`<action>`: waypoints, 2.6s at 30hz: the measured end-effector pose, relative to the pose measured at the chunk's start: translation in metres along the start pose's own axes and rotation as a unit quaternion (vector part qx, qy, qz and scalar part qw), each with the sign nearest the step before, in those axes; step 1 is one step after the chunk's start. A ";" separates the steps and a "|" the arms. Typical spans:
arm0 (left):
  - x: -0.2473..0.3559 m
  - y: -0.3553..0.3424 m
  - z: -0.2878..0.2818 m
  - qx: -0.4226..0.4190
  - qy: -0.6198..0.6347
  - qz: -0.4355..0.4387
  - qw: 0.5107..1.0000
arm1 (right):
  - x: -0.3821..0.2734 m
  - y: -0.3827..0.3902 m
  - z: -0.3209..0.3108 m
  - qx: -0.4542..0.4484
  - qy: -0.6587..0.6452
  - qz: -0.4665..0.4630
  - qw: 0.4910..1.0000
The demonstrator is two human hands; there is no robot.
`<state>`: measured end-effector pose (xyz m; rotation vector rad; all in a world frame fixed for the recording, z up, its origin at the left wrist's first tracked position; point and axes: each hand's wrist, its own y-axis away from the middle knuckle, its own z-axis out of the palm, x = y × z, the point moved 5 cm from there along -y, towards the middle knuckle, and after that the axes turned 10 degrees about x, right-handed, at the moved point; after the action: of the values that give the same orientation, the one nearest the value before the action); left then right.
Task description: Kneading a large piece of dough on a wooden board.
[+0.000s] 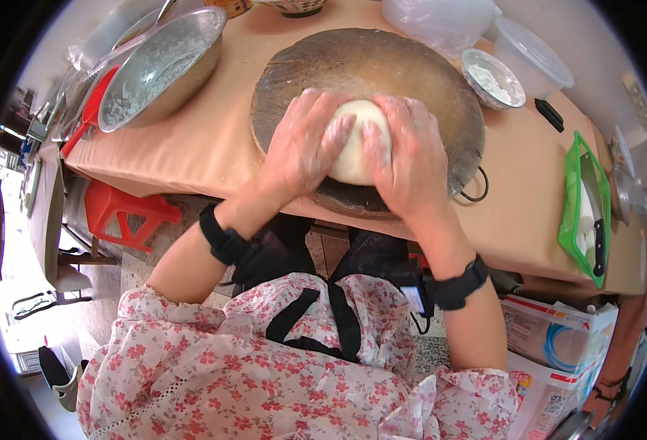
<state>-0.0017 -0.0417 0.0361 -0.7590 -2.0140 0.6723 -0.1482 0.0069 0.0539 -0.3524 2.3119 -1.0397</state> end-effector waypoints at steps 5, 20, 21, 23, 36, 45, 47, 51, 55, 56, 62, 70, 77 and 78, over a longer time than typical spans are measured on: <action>-0.007 -0.015 0.003 -0.010 0.009 -0.071 0.997 | 0.023 -0.012 0.001 0.032 -0.065 0.101 0.992; 0.019 -0.010 -0.024 0.072 0.233 -0.150 0.958 | -0.011 0.001 -0.021 0.149 -0.376 0.255 0.879; 0.028 -0.020 -0.031 0.102 0.207 -0.065 0.971 | -0.007 -0.002 -0.019 0.148 -0.377 0.256 0.878; 0.030 -0.027 -0.035 0.132 0.178 0.021 0.975 | -0.010 -0.011 -0.029 0.199 -0.236 0.049 0.950; 0.016 -0.050 0.013 -0.021 -0.125 0.023 0.992 | 0.036 -0.043 0.005 0.003 -0.033 0.178 0.984; 0.043 0.005 -0.005 0.027 -0.094 0.126 0.987 | -0.006 0.017 -0.010 0.046 -0.046 0.047 0.997; 0.051 0.028 -0.016 0.065 -0.083 0.171 0.980 | -0.027 0.039 -0.020 0.059 0.025 -0.072 0.995; 0.050 0.063 -0.021 0.092 -0.071 0.229 0.966 | -0.044 0.065 -0.024 0.066 0.033 -0.109 0.991; 0.044 0.045 -0.020 0.102 -0.080 0.244 0.961 | -0.040 0.049 -0.019 0.067 0.044 -0.110 0.991; 0.040 0.030 -0.015 0.078 -0.070 0.216 0.971 | -0.030 0.040 -0.015 0.059 0.046 -0.081 0.994; 0.007 -0.032 0.018 -0.046 -0.099 0.022 0.994 | 0.028 -0.024 0.011 -0.007 -0.046 0.111 0.993; 0.005 -0.033 0.023 -0.069 -0.103 -0.006 0.992 | 0.036 -0.022 0.011 -0.023 -0.034 0.132 0.990; 0.046 0.039 -0.022 0.084 -0.079 0.193 0.974 | -0.032 0.044 -0.019 0.067 0.027 -0.099 0.992; 0.047 0.051 -0.025 0.083 -0.078 0.193 0.975 | -0.036 0.056 -0.022 0.067 0.028 -0.098 0.993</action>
<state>0.0117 0.0305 0.0380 -1.0356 -1.9338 1.1411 -0.1330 0.0730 0.0381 -0.5095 2.2760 -1.3080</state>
